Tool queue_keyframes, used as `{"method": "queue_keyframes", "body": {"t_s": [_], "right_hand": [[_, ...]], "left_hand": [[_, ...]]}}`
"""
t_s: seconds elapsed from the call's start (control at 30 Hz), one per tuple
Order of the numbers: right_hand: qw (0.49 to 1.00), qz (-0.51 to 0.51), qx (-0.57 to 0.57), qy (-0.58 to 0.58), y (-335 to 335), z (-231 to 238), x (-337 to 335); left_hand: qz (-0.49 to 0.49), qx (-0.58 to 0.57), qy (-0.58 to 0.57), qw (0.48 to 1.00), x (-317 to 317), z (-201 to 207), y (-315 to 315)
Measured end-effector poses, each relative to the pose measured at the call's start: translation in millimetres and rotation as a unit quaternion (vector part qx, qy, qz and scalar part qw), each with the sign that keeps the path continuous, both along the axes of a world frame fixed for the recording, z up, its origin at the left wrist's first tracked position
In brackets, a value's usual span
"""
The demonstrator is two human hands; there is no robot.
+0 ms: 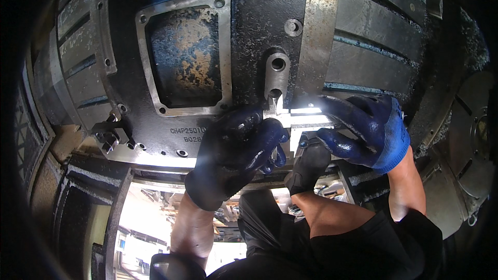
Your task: The person operates a machine control panel, then uses a caliper to measure features on a metal plate inside a machine and on another metal part on a low work surface.
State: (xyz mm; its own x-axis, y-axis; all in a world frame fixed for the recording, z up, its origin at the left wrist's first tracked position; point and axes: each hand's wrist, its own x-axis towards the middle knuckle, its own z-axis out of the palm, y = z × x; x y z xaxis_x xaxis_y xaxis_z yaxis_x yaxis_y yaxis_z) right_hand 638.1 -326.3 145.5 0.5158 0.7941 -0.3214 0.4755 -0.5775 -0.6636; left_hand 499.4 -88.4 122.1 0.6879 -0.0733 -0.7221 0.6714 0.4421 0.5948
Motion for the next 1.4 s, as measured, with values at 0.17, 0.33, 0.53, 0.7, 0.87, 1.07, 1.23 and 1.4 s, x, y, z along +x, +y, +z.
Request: {"method": "queue_keyframes", "body": {"t_s": [0.17, 0.33, 0.53, 0.7, 0.87, 1.07, 1.23, 1.4], "right_hand": [[0.999, -0.026, -0.007, 0.019, 5.4, 4.7, 0.3], [1.0, -0.003, -0.004, 0.022, 0.3, 7.3, -3.6], [1.0, 0.019, 0.01, 0.015, 3.8, 23.0, -27.9], [0.999, -0.02, 0.024, 0.019, 7.3, 44.0, -67.9], [0.997, -0.058, 0.021, -0.049, -2.8, 71.5, -119.2], [0.973, -0.171, 0.043, -0.146, -28.1, 129.0, -193.5], [0.92, -0.25, 0.153, -0.261, -26.3, 198.6, -259.2], [0.87, -0.243, 0.146, -0.404, -40.6, 323.4, -363.1]], "left_hand": [[-0.011, -0.027, 0.04, 0.999, 6.8, 6.0, 4.3], [-0.082, 0.043, 0.0, 0.996, 2.4, 13.2, 8.3], [-0.133, 0.1, 0.025, 0.986, -26.7, 48.6, 5.3], [-0.174, 0.155, -0.053, 0.971, -92.0, 65.8, 16.1], [-0.08, 0.147, 0.017, 0.986, -196.7, 78.0, 27.2], [-0.298, 0.426, -0.055, 0.852, -290.5, 113.2, 62.2], [-0.222, 0.499, -0.042, 0.837, -373.0, 177.6, 120.6], [-0.102, 0.296, -0.276, 0.909, -350.6, 250.4, 85.2]]}}
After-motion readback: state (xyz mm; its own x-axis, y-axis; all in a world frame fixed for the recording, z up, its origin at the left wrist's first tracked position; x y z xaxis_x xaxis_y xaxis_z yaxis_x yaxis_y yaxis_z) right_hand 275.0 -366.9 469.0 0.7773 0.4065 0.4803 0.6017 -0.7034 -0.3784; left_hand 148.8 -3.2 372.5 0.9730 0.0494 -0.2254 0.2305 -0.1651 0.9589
